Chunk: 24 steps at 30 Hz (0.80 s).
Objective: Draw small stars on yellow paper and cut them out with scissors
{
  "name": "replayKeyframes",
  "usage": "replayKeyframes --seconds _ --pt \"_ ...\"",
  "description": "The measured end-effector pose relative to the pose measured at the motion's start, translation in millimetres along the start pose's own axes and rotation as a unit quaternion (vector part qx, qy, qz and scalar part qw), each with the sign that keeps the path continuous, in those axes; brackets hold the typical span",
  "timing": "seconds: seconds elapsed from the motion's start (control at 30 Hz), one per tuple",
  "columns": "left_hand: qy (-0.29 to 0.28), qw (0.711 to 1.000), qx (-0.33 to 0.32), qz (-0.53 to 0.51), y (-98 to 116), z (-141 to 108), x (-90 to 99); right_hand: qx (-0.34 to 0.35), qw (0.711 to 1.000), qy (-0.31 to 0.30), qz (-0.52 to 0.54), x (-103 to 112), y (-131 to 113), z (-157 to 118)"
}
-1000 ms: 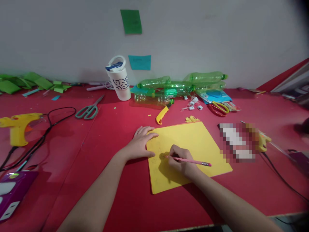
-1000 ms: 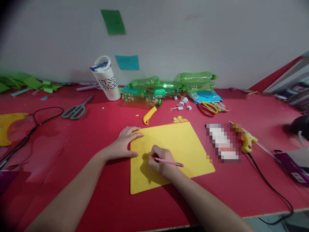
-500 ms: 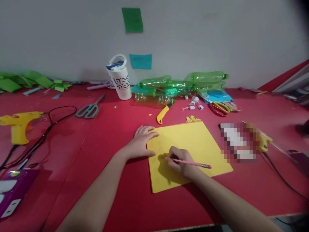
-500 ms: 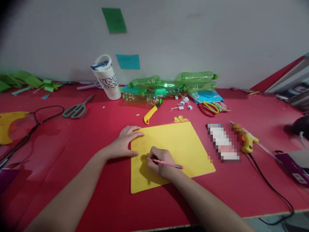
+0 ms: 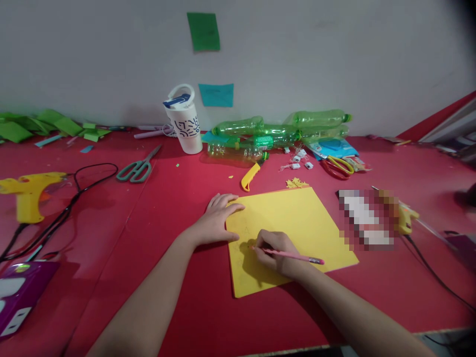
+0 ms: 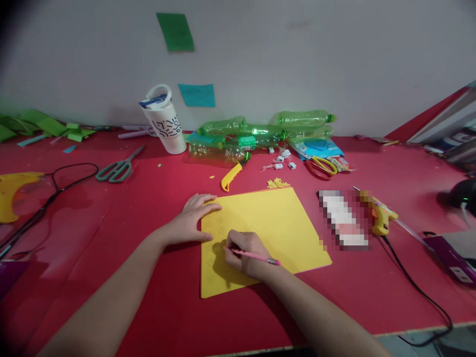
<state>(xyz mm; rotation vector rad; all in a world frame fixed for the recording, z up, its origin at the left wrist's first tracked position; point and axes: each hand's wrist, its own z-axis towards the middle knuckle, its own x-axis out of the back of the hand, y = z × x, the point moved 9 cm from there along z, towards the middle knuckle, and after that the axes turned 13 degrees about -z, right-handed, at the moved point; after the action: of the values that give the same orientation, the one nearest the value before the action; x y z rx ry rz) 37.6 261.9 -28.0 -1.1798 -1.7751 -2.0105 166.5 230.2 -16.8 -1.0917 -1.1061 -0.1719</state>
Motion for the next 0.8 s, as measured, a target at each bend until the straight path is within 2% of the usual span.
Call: replayKeyframes --seconds 0.2,0.3,0.4,0.47,0.53,0.7,0.8 --pt "0.000 1.000 0.000 -0.010 1 0 1.0 -0.007 1.000 -0.010 0.019 -1 3 -1" --pt "0.002 1.000 -0.002 -0.012 2 0 1.3 -0.050 0.992 -0.005 0.114 0 14 1" --pt "0.005 1.000 -0.001 -0.010 2 0 1.6 -0.119 0.966 -0.007 0.228 -2 28 1" --pt "0.004 1.000 -0.003 -0.006 2 -1 1.3 -0.138 0.956 -0.017 0.257 -2 31 1" --pt "0.001 1.000 -0.005 -0.001 2 -1 0.8 -0.132 0.957 -0.034 0.258 -2 28 -1" --pt "-0.021 0.999 -0.011 0.034 10 -6 -3.5 -0.038 0.975 -0.084 0.202 1 7 -12" --pt "-0.022 0.999 -0.022 0.042 20 -13 -8.1 -0.050 0.982 -0.077 0.166 0 8 -17"
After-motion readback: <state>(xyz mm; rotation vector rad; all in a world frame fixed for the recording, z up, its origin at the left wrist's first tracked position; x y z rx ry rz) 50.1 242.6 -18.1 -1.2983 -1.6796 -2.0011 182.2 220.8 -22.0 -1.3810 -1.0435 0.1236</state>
